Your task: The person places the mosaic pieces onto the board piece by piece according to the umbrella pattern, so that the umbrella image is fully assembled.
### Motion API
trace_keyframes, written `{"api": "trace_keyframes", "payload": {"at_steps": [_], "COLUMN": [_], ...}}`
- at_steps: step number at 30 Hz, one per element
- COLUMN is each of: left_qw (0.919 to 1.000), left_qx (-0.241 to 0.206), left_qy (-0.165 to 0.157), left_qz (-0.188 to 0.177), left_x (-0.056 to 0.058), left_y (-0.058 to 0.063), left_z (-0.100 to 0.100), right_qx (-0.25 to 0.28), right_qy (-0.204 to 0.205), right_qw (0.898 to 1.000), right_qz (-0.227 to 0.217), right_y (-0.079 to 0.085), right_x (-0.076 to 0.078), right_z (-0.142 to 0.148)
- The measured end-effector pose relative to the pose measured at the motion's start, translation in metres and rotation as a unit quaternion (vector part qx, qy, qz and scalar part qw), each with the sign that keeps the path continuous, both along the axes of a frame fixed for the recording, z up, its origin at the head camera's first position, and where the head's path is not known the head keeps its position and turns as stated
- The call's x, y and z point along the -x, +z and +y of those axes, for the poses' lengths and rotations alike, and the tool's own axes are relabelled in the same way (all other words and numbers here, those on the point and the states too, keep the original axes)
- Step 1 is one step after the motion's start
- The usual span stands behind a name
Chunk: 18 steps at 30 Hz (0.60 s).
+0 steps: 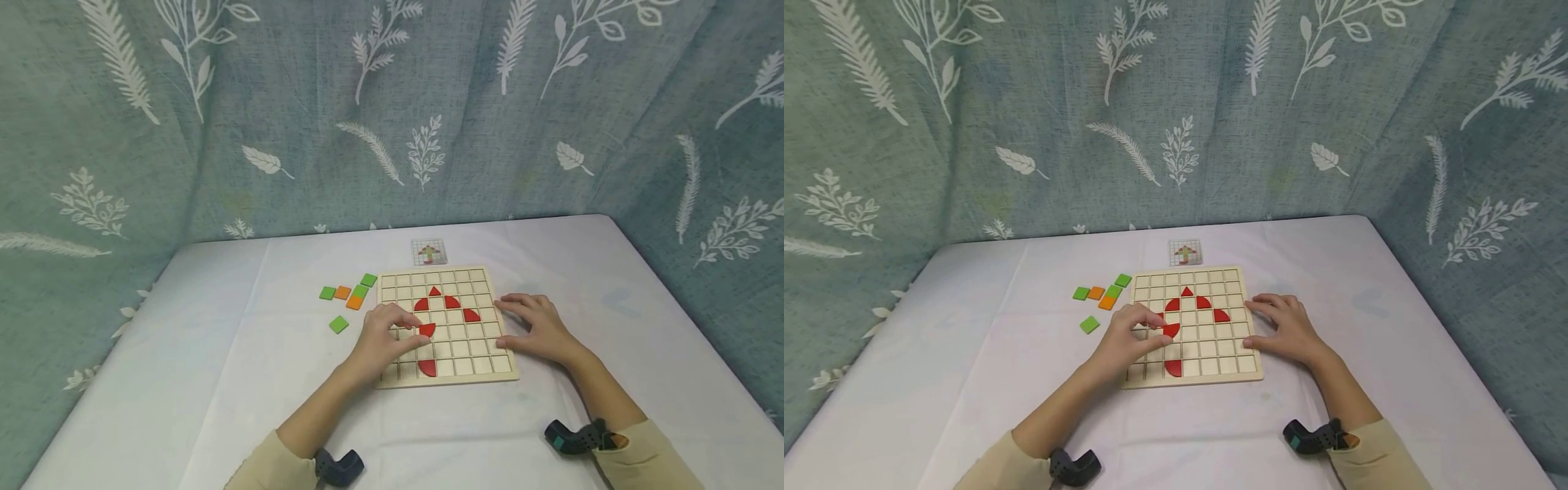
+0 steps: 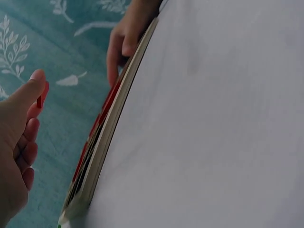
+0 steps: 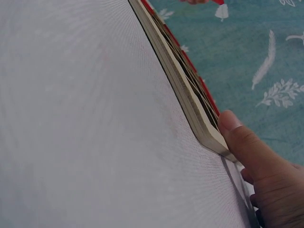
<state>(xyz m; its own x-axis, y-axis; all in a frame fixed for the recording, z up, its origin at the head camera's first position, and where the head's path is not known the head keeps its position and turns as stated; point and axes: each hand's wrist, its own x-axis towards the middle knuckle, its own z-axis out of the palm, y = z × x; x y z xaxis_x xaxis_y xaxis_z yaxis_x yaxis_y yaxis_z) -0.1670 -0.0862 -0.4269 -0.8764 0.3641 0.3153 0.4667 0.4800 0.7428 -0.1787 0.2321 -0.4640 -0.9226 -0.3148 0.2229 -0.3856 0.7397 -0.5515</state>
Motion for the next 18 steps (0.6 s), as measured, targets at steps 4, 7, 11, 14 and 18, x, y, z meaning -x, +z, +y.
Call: {"api": "trace_keyframes", "payload": {"at_steps": [4,7,11,14,18], "left_qw": [0.9991,0.9982,0.9962,0.9951,0.9953], "left_qx": [-0.005,0.008,0.049,0.071,0.074], "left_qy": [-0.035,-0.044,-0.05,-0.048,-0.04], "left_qz": [0.024,0.041,0.05,0.049,0.049], "left_x": [-0.01,-0.016,-0.023,-0.027,-0.028], "left_y": [0.0,-0.003,-0.009,-0.014,-0.018], "left_z": [0.009,0.014,0.019,0.02,0.019], "right_qx": [-0.001,-0.003,-0.007,-0.007,-0.005], "right_qy": [0.002,0.004,0.002,0.003,0.007], "right_qw": [1.0,1.0,1.0,1.0,1.0], "right_qz": [-0.001,-0.002,-0.001,0.001,0.002], "right_y": [0.001,0.002,0.002,0.001,0.001], "right_x": [-0.001,-0.001,-0.002,-0.001,0.0], "right_z": [0.0,0.001,0.001,0.001,0.001]}}
